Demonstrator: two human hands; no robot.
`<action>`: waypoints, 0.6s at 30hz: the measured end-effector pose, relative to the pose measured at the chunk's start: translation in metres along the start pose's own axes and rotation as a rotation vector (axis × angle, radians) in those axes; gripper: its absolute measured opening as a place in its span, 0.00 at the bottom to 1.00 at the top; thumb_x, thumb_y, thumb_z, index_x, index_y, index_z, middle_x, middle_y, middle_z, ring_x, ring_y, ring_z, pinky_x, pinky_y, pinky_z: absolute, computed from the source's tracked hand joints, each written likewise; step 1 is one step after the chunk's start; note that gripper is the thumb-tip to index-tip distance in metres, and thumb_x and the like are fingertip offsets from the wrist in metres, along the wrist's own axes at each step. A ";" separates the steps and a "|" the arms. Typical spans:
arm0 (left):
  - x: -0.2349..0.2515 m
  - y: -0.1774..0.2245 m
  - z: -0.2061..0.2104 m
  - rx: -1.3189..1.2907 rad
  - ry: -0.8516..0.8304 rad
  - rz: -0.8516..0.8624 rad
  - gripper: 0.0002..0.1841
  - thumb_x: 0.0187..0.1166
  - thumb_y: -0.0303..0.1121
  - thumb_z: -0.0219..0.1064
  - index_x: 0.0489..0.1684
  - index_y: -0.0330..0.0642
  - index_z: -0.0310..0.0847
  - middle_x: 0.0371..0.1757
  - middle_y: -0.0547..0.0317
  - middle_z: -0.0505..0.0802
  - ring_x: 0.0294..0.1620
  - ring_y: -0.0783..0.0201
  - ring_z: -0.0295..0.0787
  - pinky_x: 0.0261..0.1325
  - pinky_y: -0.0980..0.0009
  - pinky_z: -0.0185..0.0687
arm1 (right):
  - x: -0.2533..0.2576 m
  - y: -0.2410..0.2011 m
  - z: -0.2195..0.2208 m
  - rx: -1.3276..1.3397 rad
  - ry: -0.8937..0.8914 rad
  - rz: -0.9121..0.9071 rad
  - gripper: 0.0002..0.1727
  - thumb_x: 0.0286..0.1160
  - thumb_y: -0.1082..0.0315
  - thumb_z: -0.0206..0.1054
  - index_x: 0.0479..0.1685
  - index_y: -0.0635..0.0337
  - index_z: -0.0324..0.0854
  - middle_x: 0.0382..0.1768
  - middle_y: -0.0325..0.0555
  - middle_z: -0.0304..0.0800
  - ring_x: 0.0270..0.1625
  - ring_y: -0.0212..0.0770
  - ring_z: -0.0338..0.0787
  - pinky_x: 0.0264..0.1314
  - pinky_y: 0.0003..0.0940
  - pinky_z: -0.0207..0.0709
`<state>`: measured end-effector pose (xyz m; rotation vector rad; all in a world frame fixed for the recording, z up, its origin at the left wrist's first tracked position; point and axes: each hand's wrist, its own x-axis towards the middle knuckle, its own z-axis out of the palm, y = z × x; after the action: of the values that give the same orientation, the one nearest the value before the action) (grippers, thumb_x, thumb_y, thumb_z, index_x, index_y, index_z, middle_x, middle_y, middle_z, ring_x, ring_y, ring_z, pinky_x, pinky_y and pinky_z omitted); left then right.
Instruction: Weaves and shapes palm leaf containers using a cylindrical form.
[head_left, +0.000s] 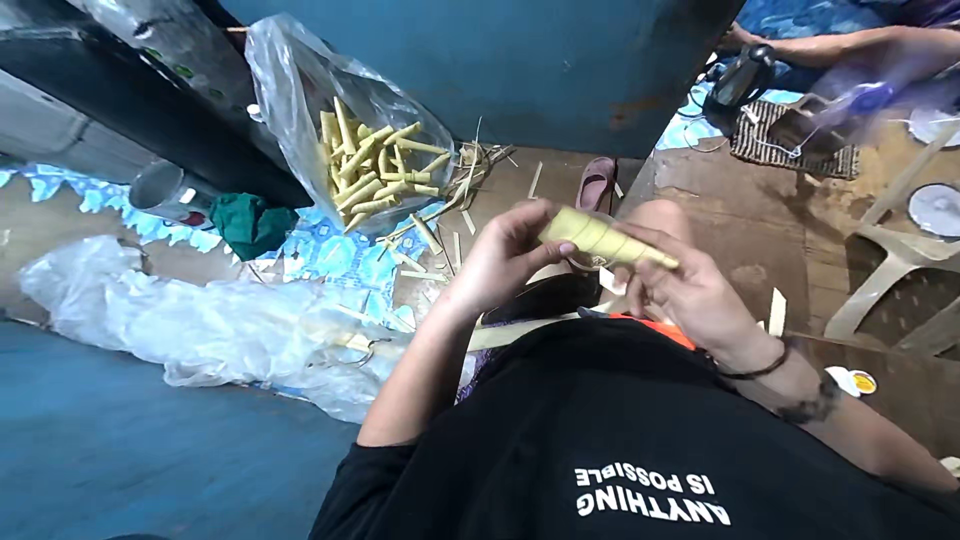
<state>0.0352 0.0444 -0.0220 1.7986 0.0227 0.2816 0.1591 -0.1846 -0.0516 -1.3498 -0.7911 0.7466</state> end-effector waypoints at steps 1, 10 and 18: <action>-0.001 -0.001 0.000 0.008 -0.010 0.009 0.10 0.78 0.23 0.70 0.54 0.33 0.83 0.46 0.58 0.91 0.43 0.71 0.90 0.50 0.73 0.89 | 0.000 -0.002 -0.001 0.260 -0.018 0.213 0.18 0.95 0.59 0.45 0.53 0.52 0.82 0.28 0.36 0.89 0.19 0.24 0.82 0.21 0.17 0.78; 0.001 -0.010 0.013 -0.060 0.026 -0.040 0.09 0.78 0.22 0.69 0.52 0.32 0.81 0.40 0.56 0.93 0.37 0.68 0.93 0.45 0.70 0.93 | -0.009 0.017 -0.006 -0.424 0.150 -0.203 0.18 0.88 0.66 0.61 0.71 0.59 0.83 0.49 0.35 0.92 0.40 0.20 0.88 0.44 0.15 0.83; 0.002 -0.019 0.017 -0.091 0.011 -0.064 0.07 0.80 0.21 0.67 0.51 0.32 0.81 0.37 0.59 0.93 0.36 0.70 0.93 0.44 0.71 0.92 | -0.015 0.033 -0.011 -0.637 0.162 -0.353 0.25 0.85 0.56 0.65 0.71 0.65 0.81 0.59 0.51 0.88 0.60 0.37 0.89 0.63 0.33 0.84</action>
<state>0.0427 0.0334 -0.0439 1.7028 0.0739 0.2429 0.1598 -0.2009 -0.0861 -1.7396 -1.1533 0.0937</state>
